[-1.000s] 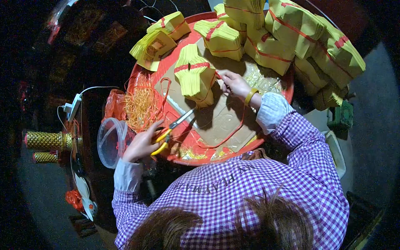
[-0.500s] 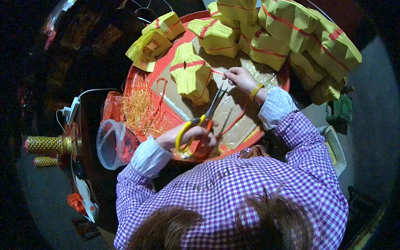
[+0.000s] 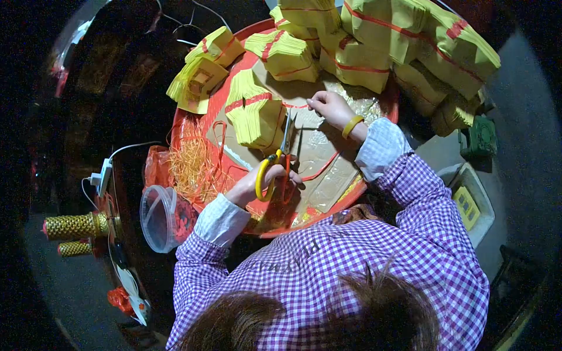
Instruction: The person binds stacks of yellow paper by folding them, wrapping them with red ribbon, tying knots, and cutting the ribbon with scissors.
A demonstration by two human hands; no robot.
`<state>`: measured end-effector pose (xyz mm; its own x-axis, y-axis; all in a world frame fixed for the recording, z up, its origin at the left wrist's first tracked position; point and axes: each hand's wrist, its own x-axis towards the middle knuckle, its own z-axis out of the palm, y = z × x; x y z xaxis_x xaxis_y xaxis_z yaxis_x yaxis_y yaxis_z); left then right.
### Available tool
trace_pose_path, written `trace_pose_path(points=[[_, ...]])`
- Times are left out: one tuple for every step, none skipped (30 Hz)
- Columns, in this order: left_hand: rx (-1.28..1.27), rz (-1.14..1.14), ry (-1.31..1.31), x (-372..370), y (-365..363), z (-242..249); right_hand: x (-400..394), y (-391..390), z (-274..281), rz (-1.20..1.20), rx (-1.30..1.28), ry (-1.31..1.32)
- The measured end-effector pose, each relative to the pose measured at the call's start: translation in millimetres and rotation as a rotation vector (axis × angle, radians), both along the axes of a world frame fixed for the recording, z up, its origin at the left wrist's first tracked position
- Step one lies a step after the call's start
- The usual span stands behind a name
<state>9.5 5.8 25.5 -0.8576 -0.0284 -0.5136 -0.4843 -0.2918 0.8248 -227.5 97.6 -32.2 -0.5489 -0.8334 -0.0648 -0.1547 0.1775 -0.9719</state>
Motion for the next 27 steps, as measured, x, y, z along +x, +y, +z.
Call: trace_pose_path(points=[[-0.030,-0.015,-0.001,-1,0,0,-1,0,-2,-0.017,0.005,-0.006],[-0.061,-0.030,-0.001,-3,-1,0,-2,-1,-4,-0.033,0.009,-0.011],[-0.092,-0.044,0.001,-5,-2,1,-2,-2,-4,-0.050,0.013,-0.014],[-0.123,-0.058,0.002,-7,-2,1,-3,-2,-5,-0.065,0.017,-0.019],[-0.123,-0.060,0.002,-11,-3,1,-3,-2,-5,-0.067,0.017,-0.018],[-0.034,0.022,-0.037,-19,-6,1,-3,-2,-4,-0.060,0.008,-0.024],[0.055,0.104,-0.078,-27,-8,1,-2,-3,-4,-0.051,-0.002,-0.030],[0.145,0.187,-0.119,-33,-9,0,0,-3,-4,-0.042,-0.009,-0.037],[0.236,0.270,-0.160,-36,-9,-1,0,-3,-4,-0.033,-0.017,-0.044],[0.238,0.271,-0.159,-36,-7,-3,0,-3,-5,-0.032,-0.015,-0.043],[0.109,0.237,-0.121,-37,-6,-8,-1,-2,-7,-0.034,-0.021,-0.048],[-0.021,0.202,-0.083,-37,-5,-14,-2,-2,-10,-0.035,-0.028,-0.054],[-0.151,0.168,-0.046,-37,-5,-18,-3,-3,-11,-0.036,-0.036,-0.060],[-0.282,0.132,-0.009,-36,-6,-21,-5,-3,-13,-0.037,-0.044,-0.067],[-0.283,0.134,-0.009,-35,-6,-22,-6,-3,-13,-0.036,-0.045,-0.067],[-0.426,0.088,-0.022,-32,-5,-23,-8,-2,-14,-0.037,-0.057,-0.064],[-0.568,0.040,-0.036,-28,-4,-24,-9,-2,-14,-0.038,-0.069,-0.062],[-0.709,-0.007,-0.048,-24,-2,-24,-10,-1,-15,-0.038,-0.079,-0.058],[-0.850,-0.056,-0.059,-20,-1,-24,-11,0,-15,-0.039,-0.090,-0.051],[-0.849,-0.053,-0.056,-17,2,-21,-10,1,-11,-0.038,-0.090,-0.049],[-1.041,-0.155,-0.115,-14,5,-16,-8,3,-7,-0.006,-0.101,-0.149],[-1.229,-0.257,-0.180,-9,9,-10,-3,7,1,0.031,-0.110,-0.252],[-1.412,-0.358,-0.252,-4,12,-6,4,11,9,0.072,-0.116,-0.356],[-1.593,-0.460,-0.328,1,13,-4,11,15,19,0.117,-0.121,-0.459],[-1.590,-0.445,-0.338,4,12,-3,18,19,31,0.162,-0.125,-0.560],[-1.564,-0.429,-0.311,8,10,-3,25,24,43,0.208,-0.125,-0.659],[-1.537,-0.410,-0.286,13,7,-3,37,30,59,0.226,-0.116,-0.656]])
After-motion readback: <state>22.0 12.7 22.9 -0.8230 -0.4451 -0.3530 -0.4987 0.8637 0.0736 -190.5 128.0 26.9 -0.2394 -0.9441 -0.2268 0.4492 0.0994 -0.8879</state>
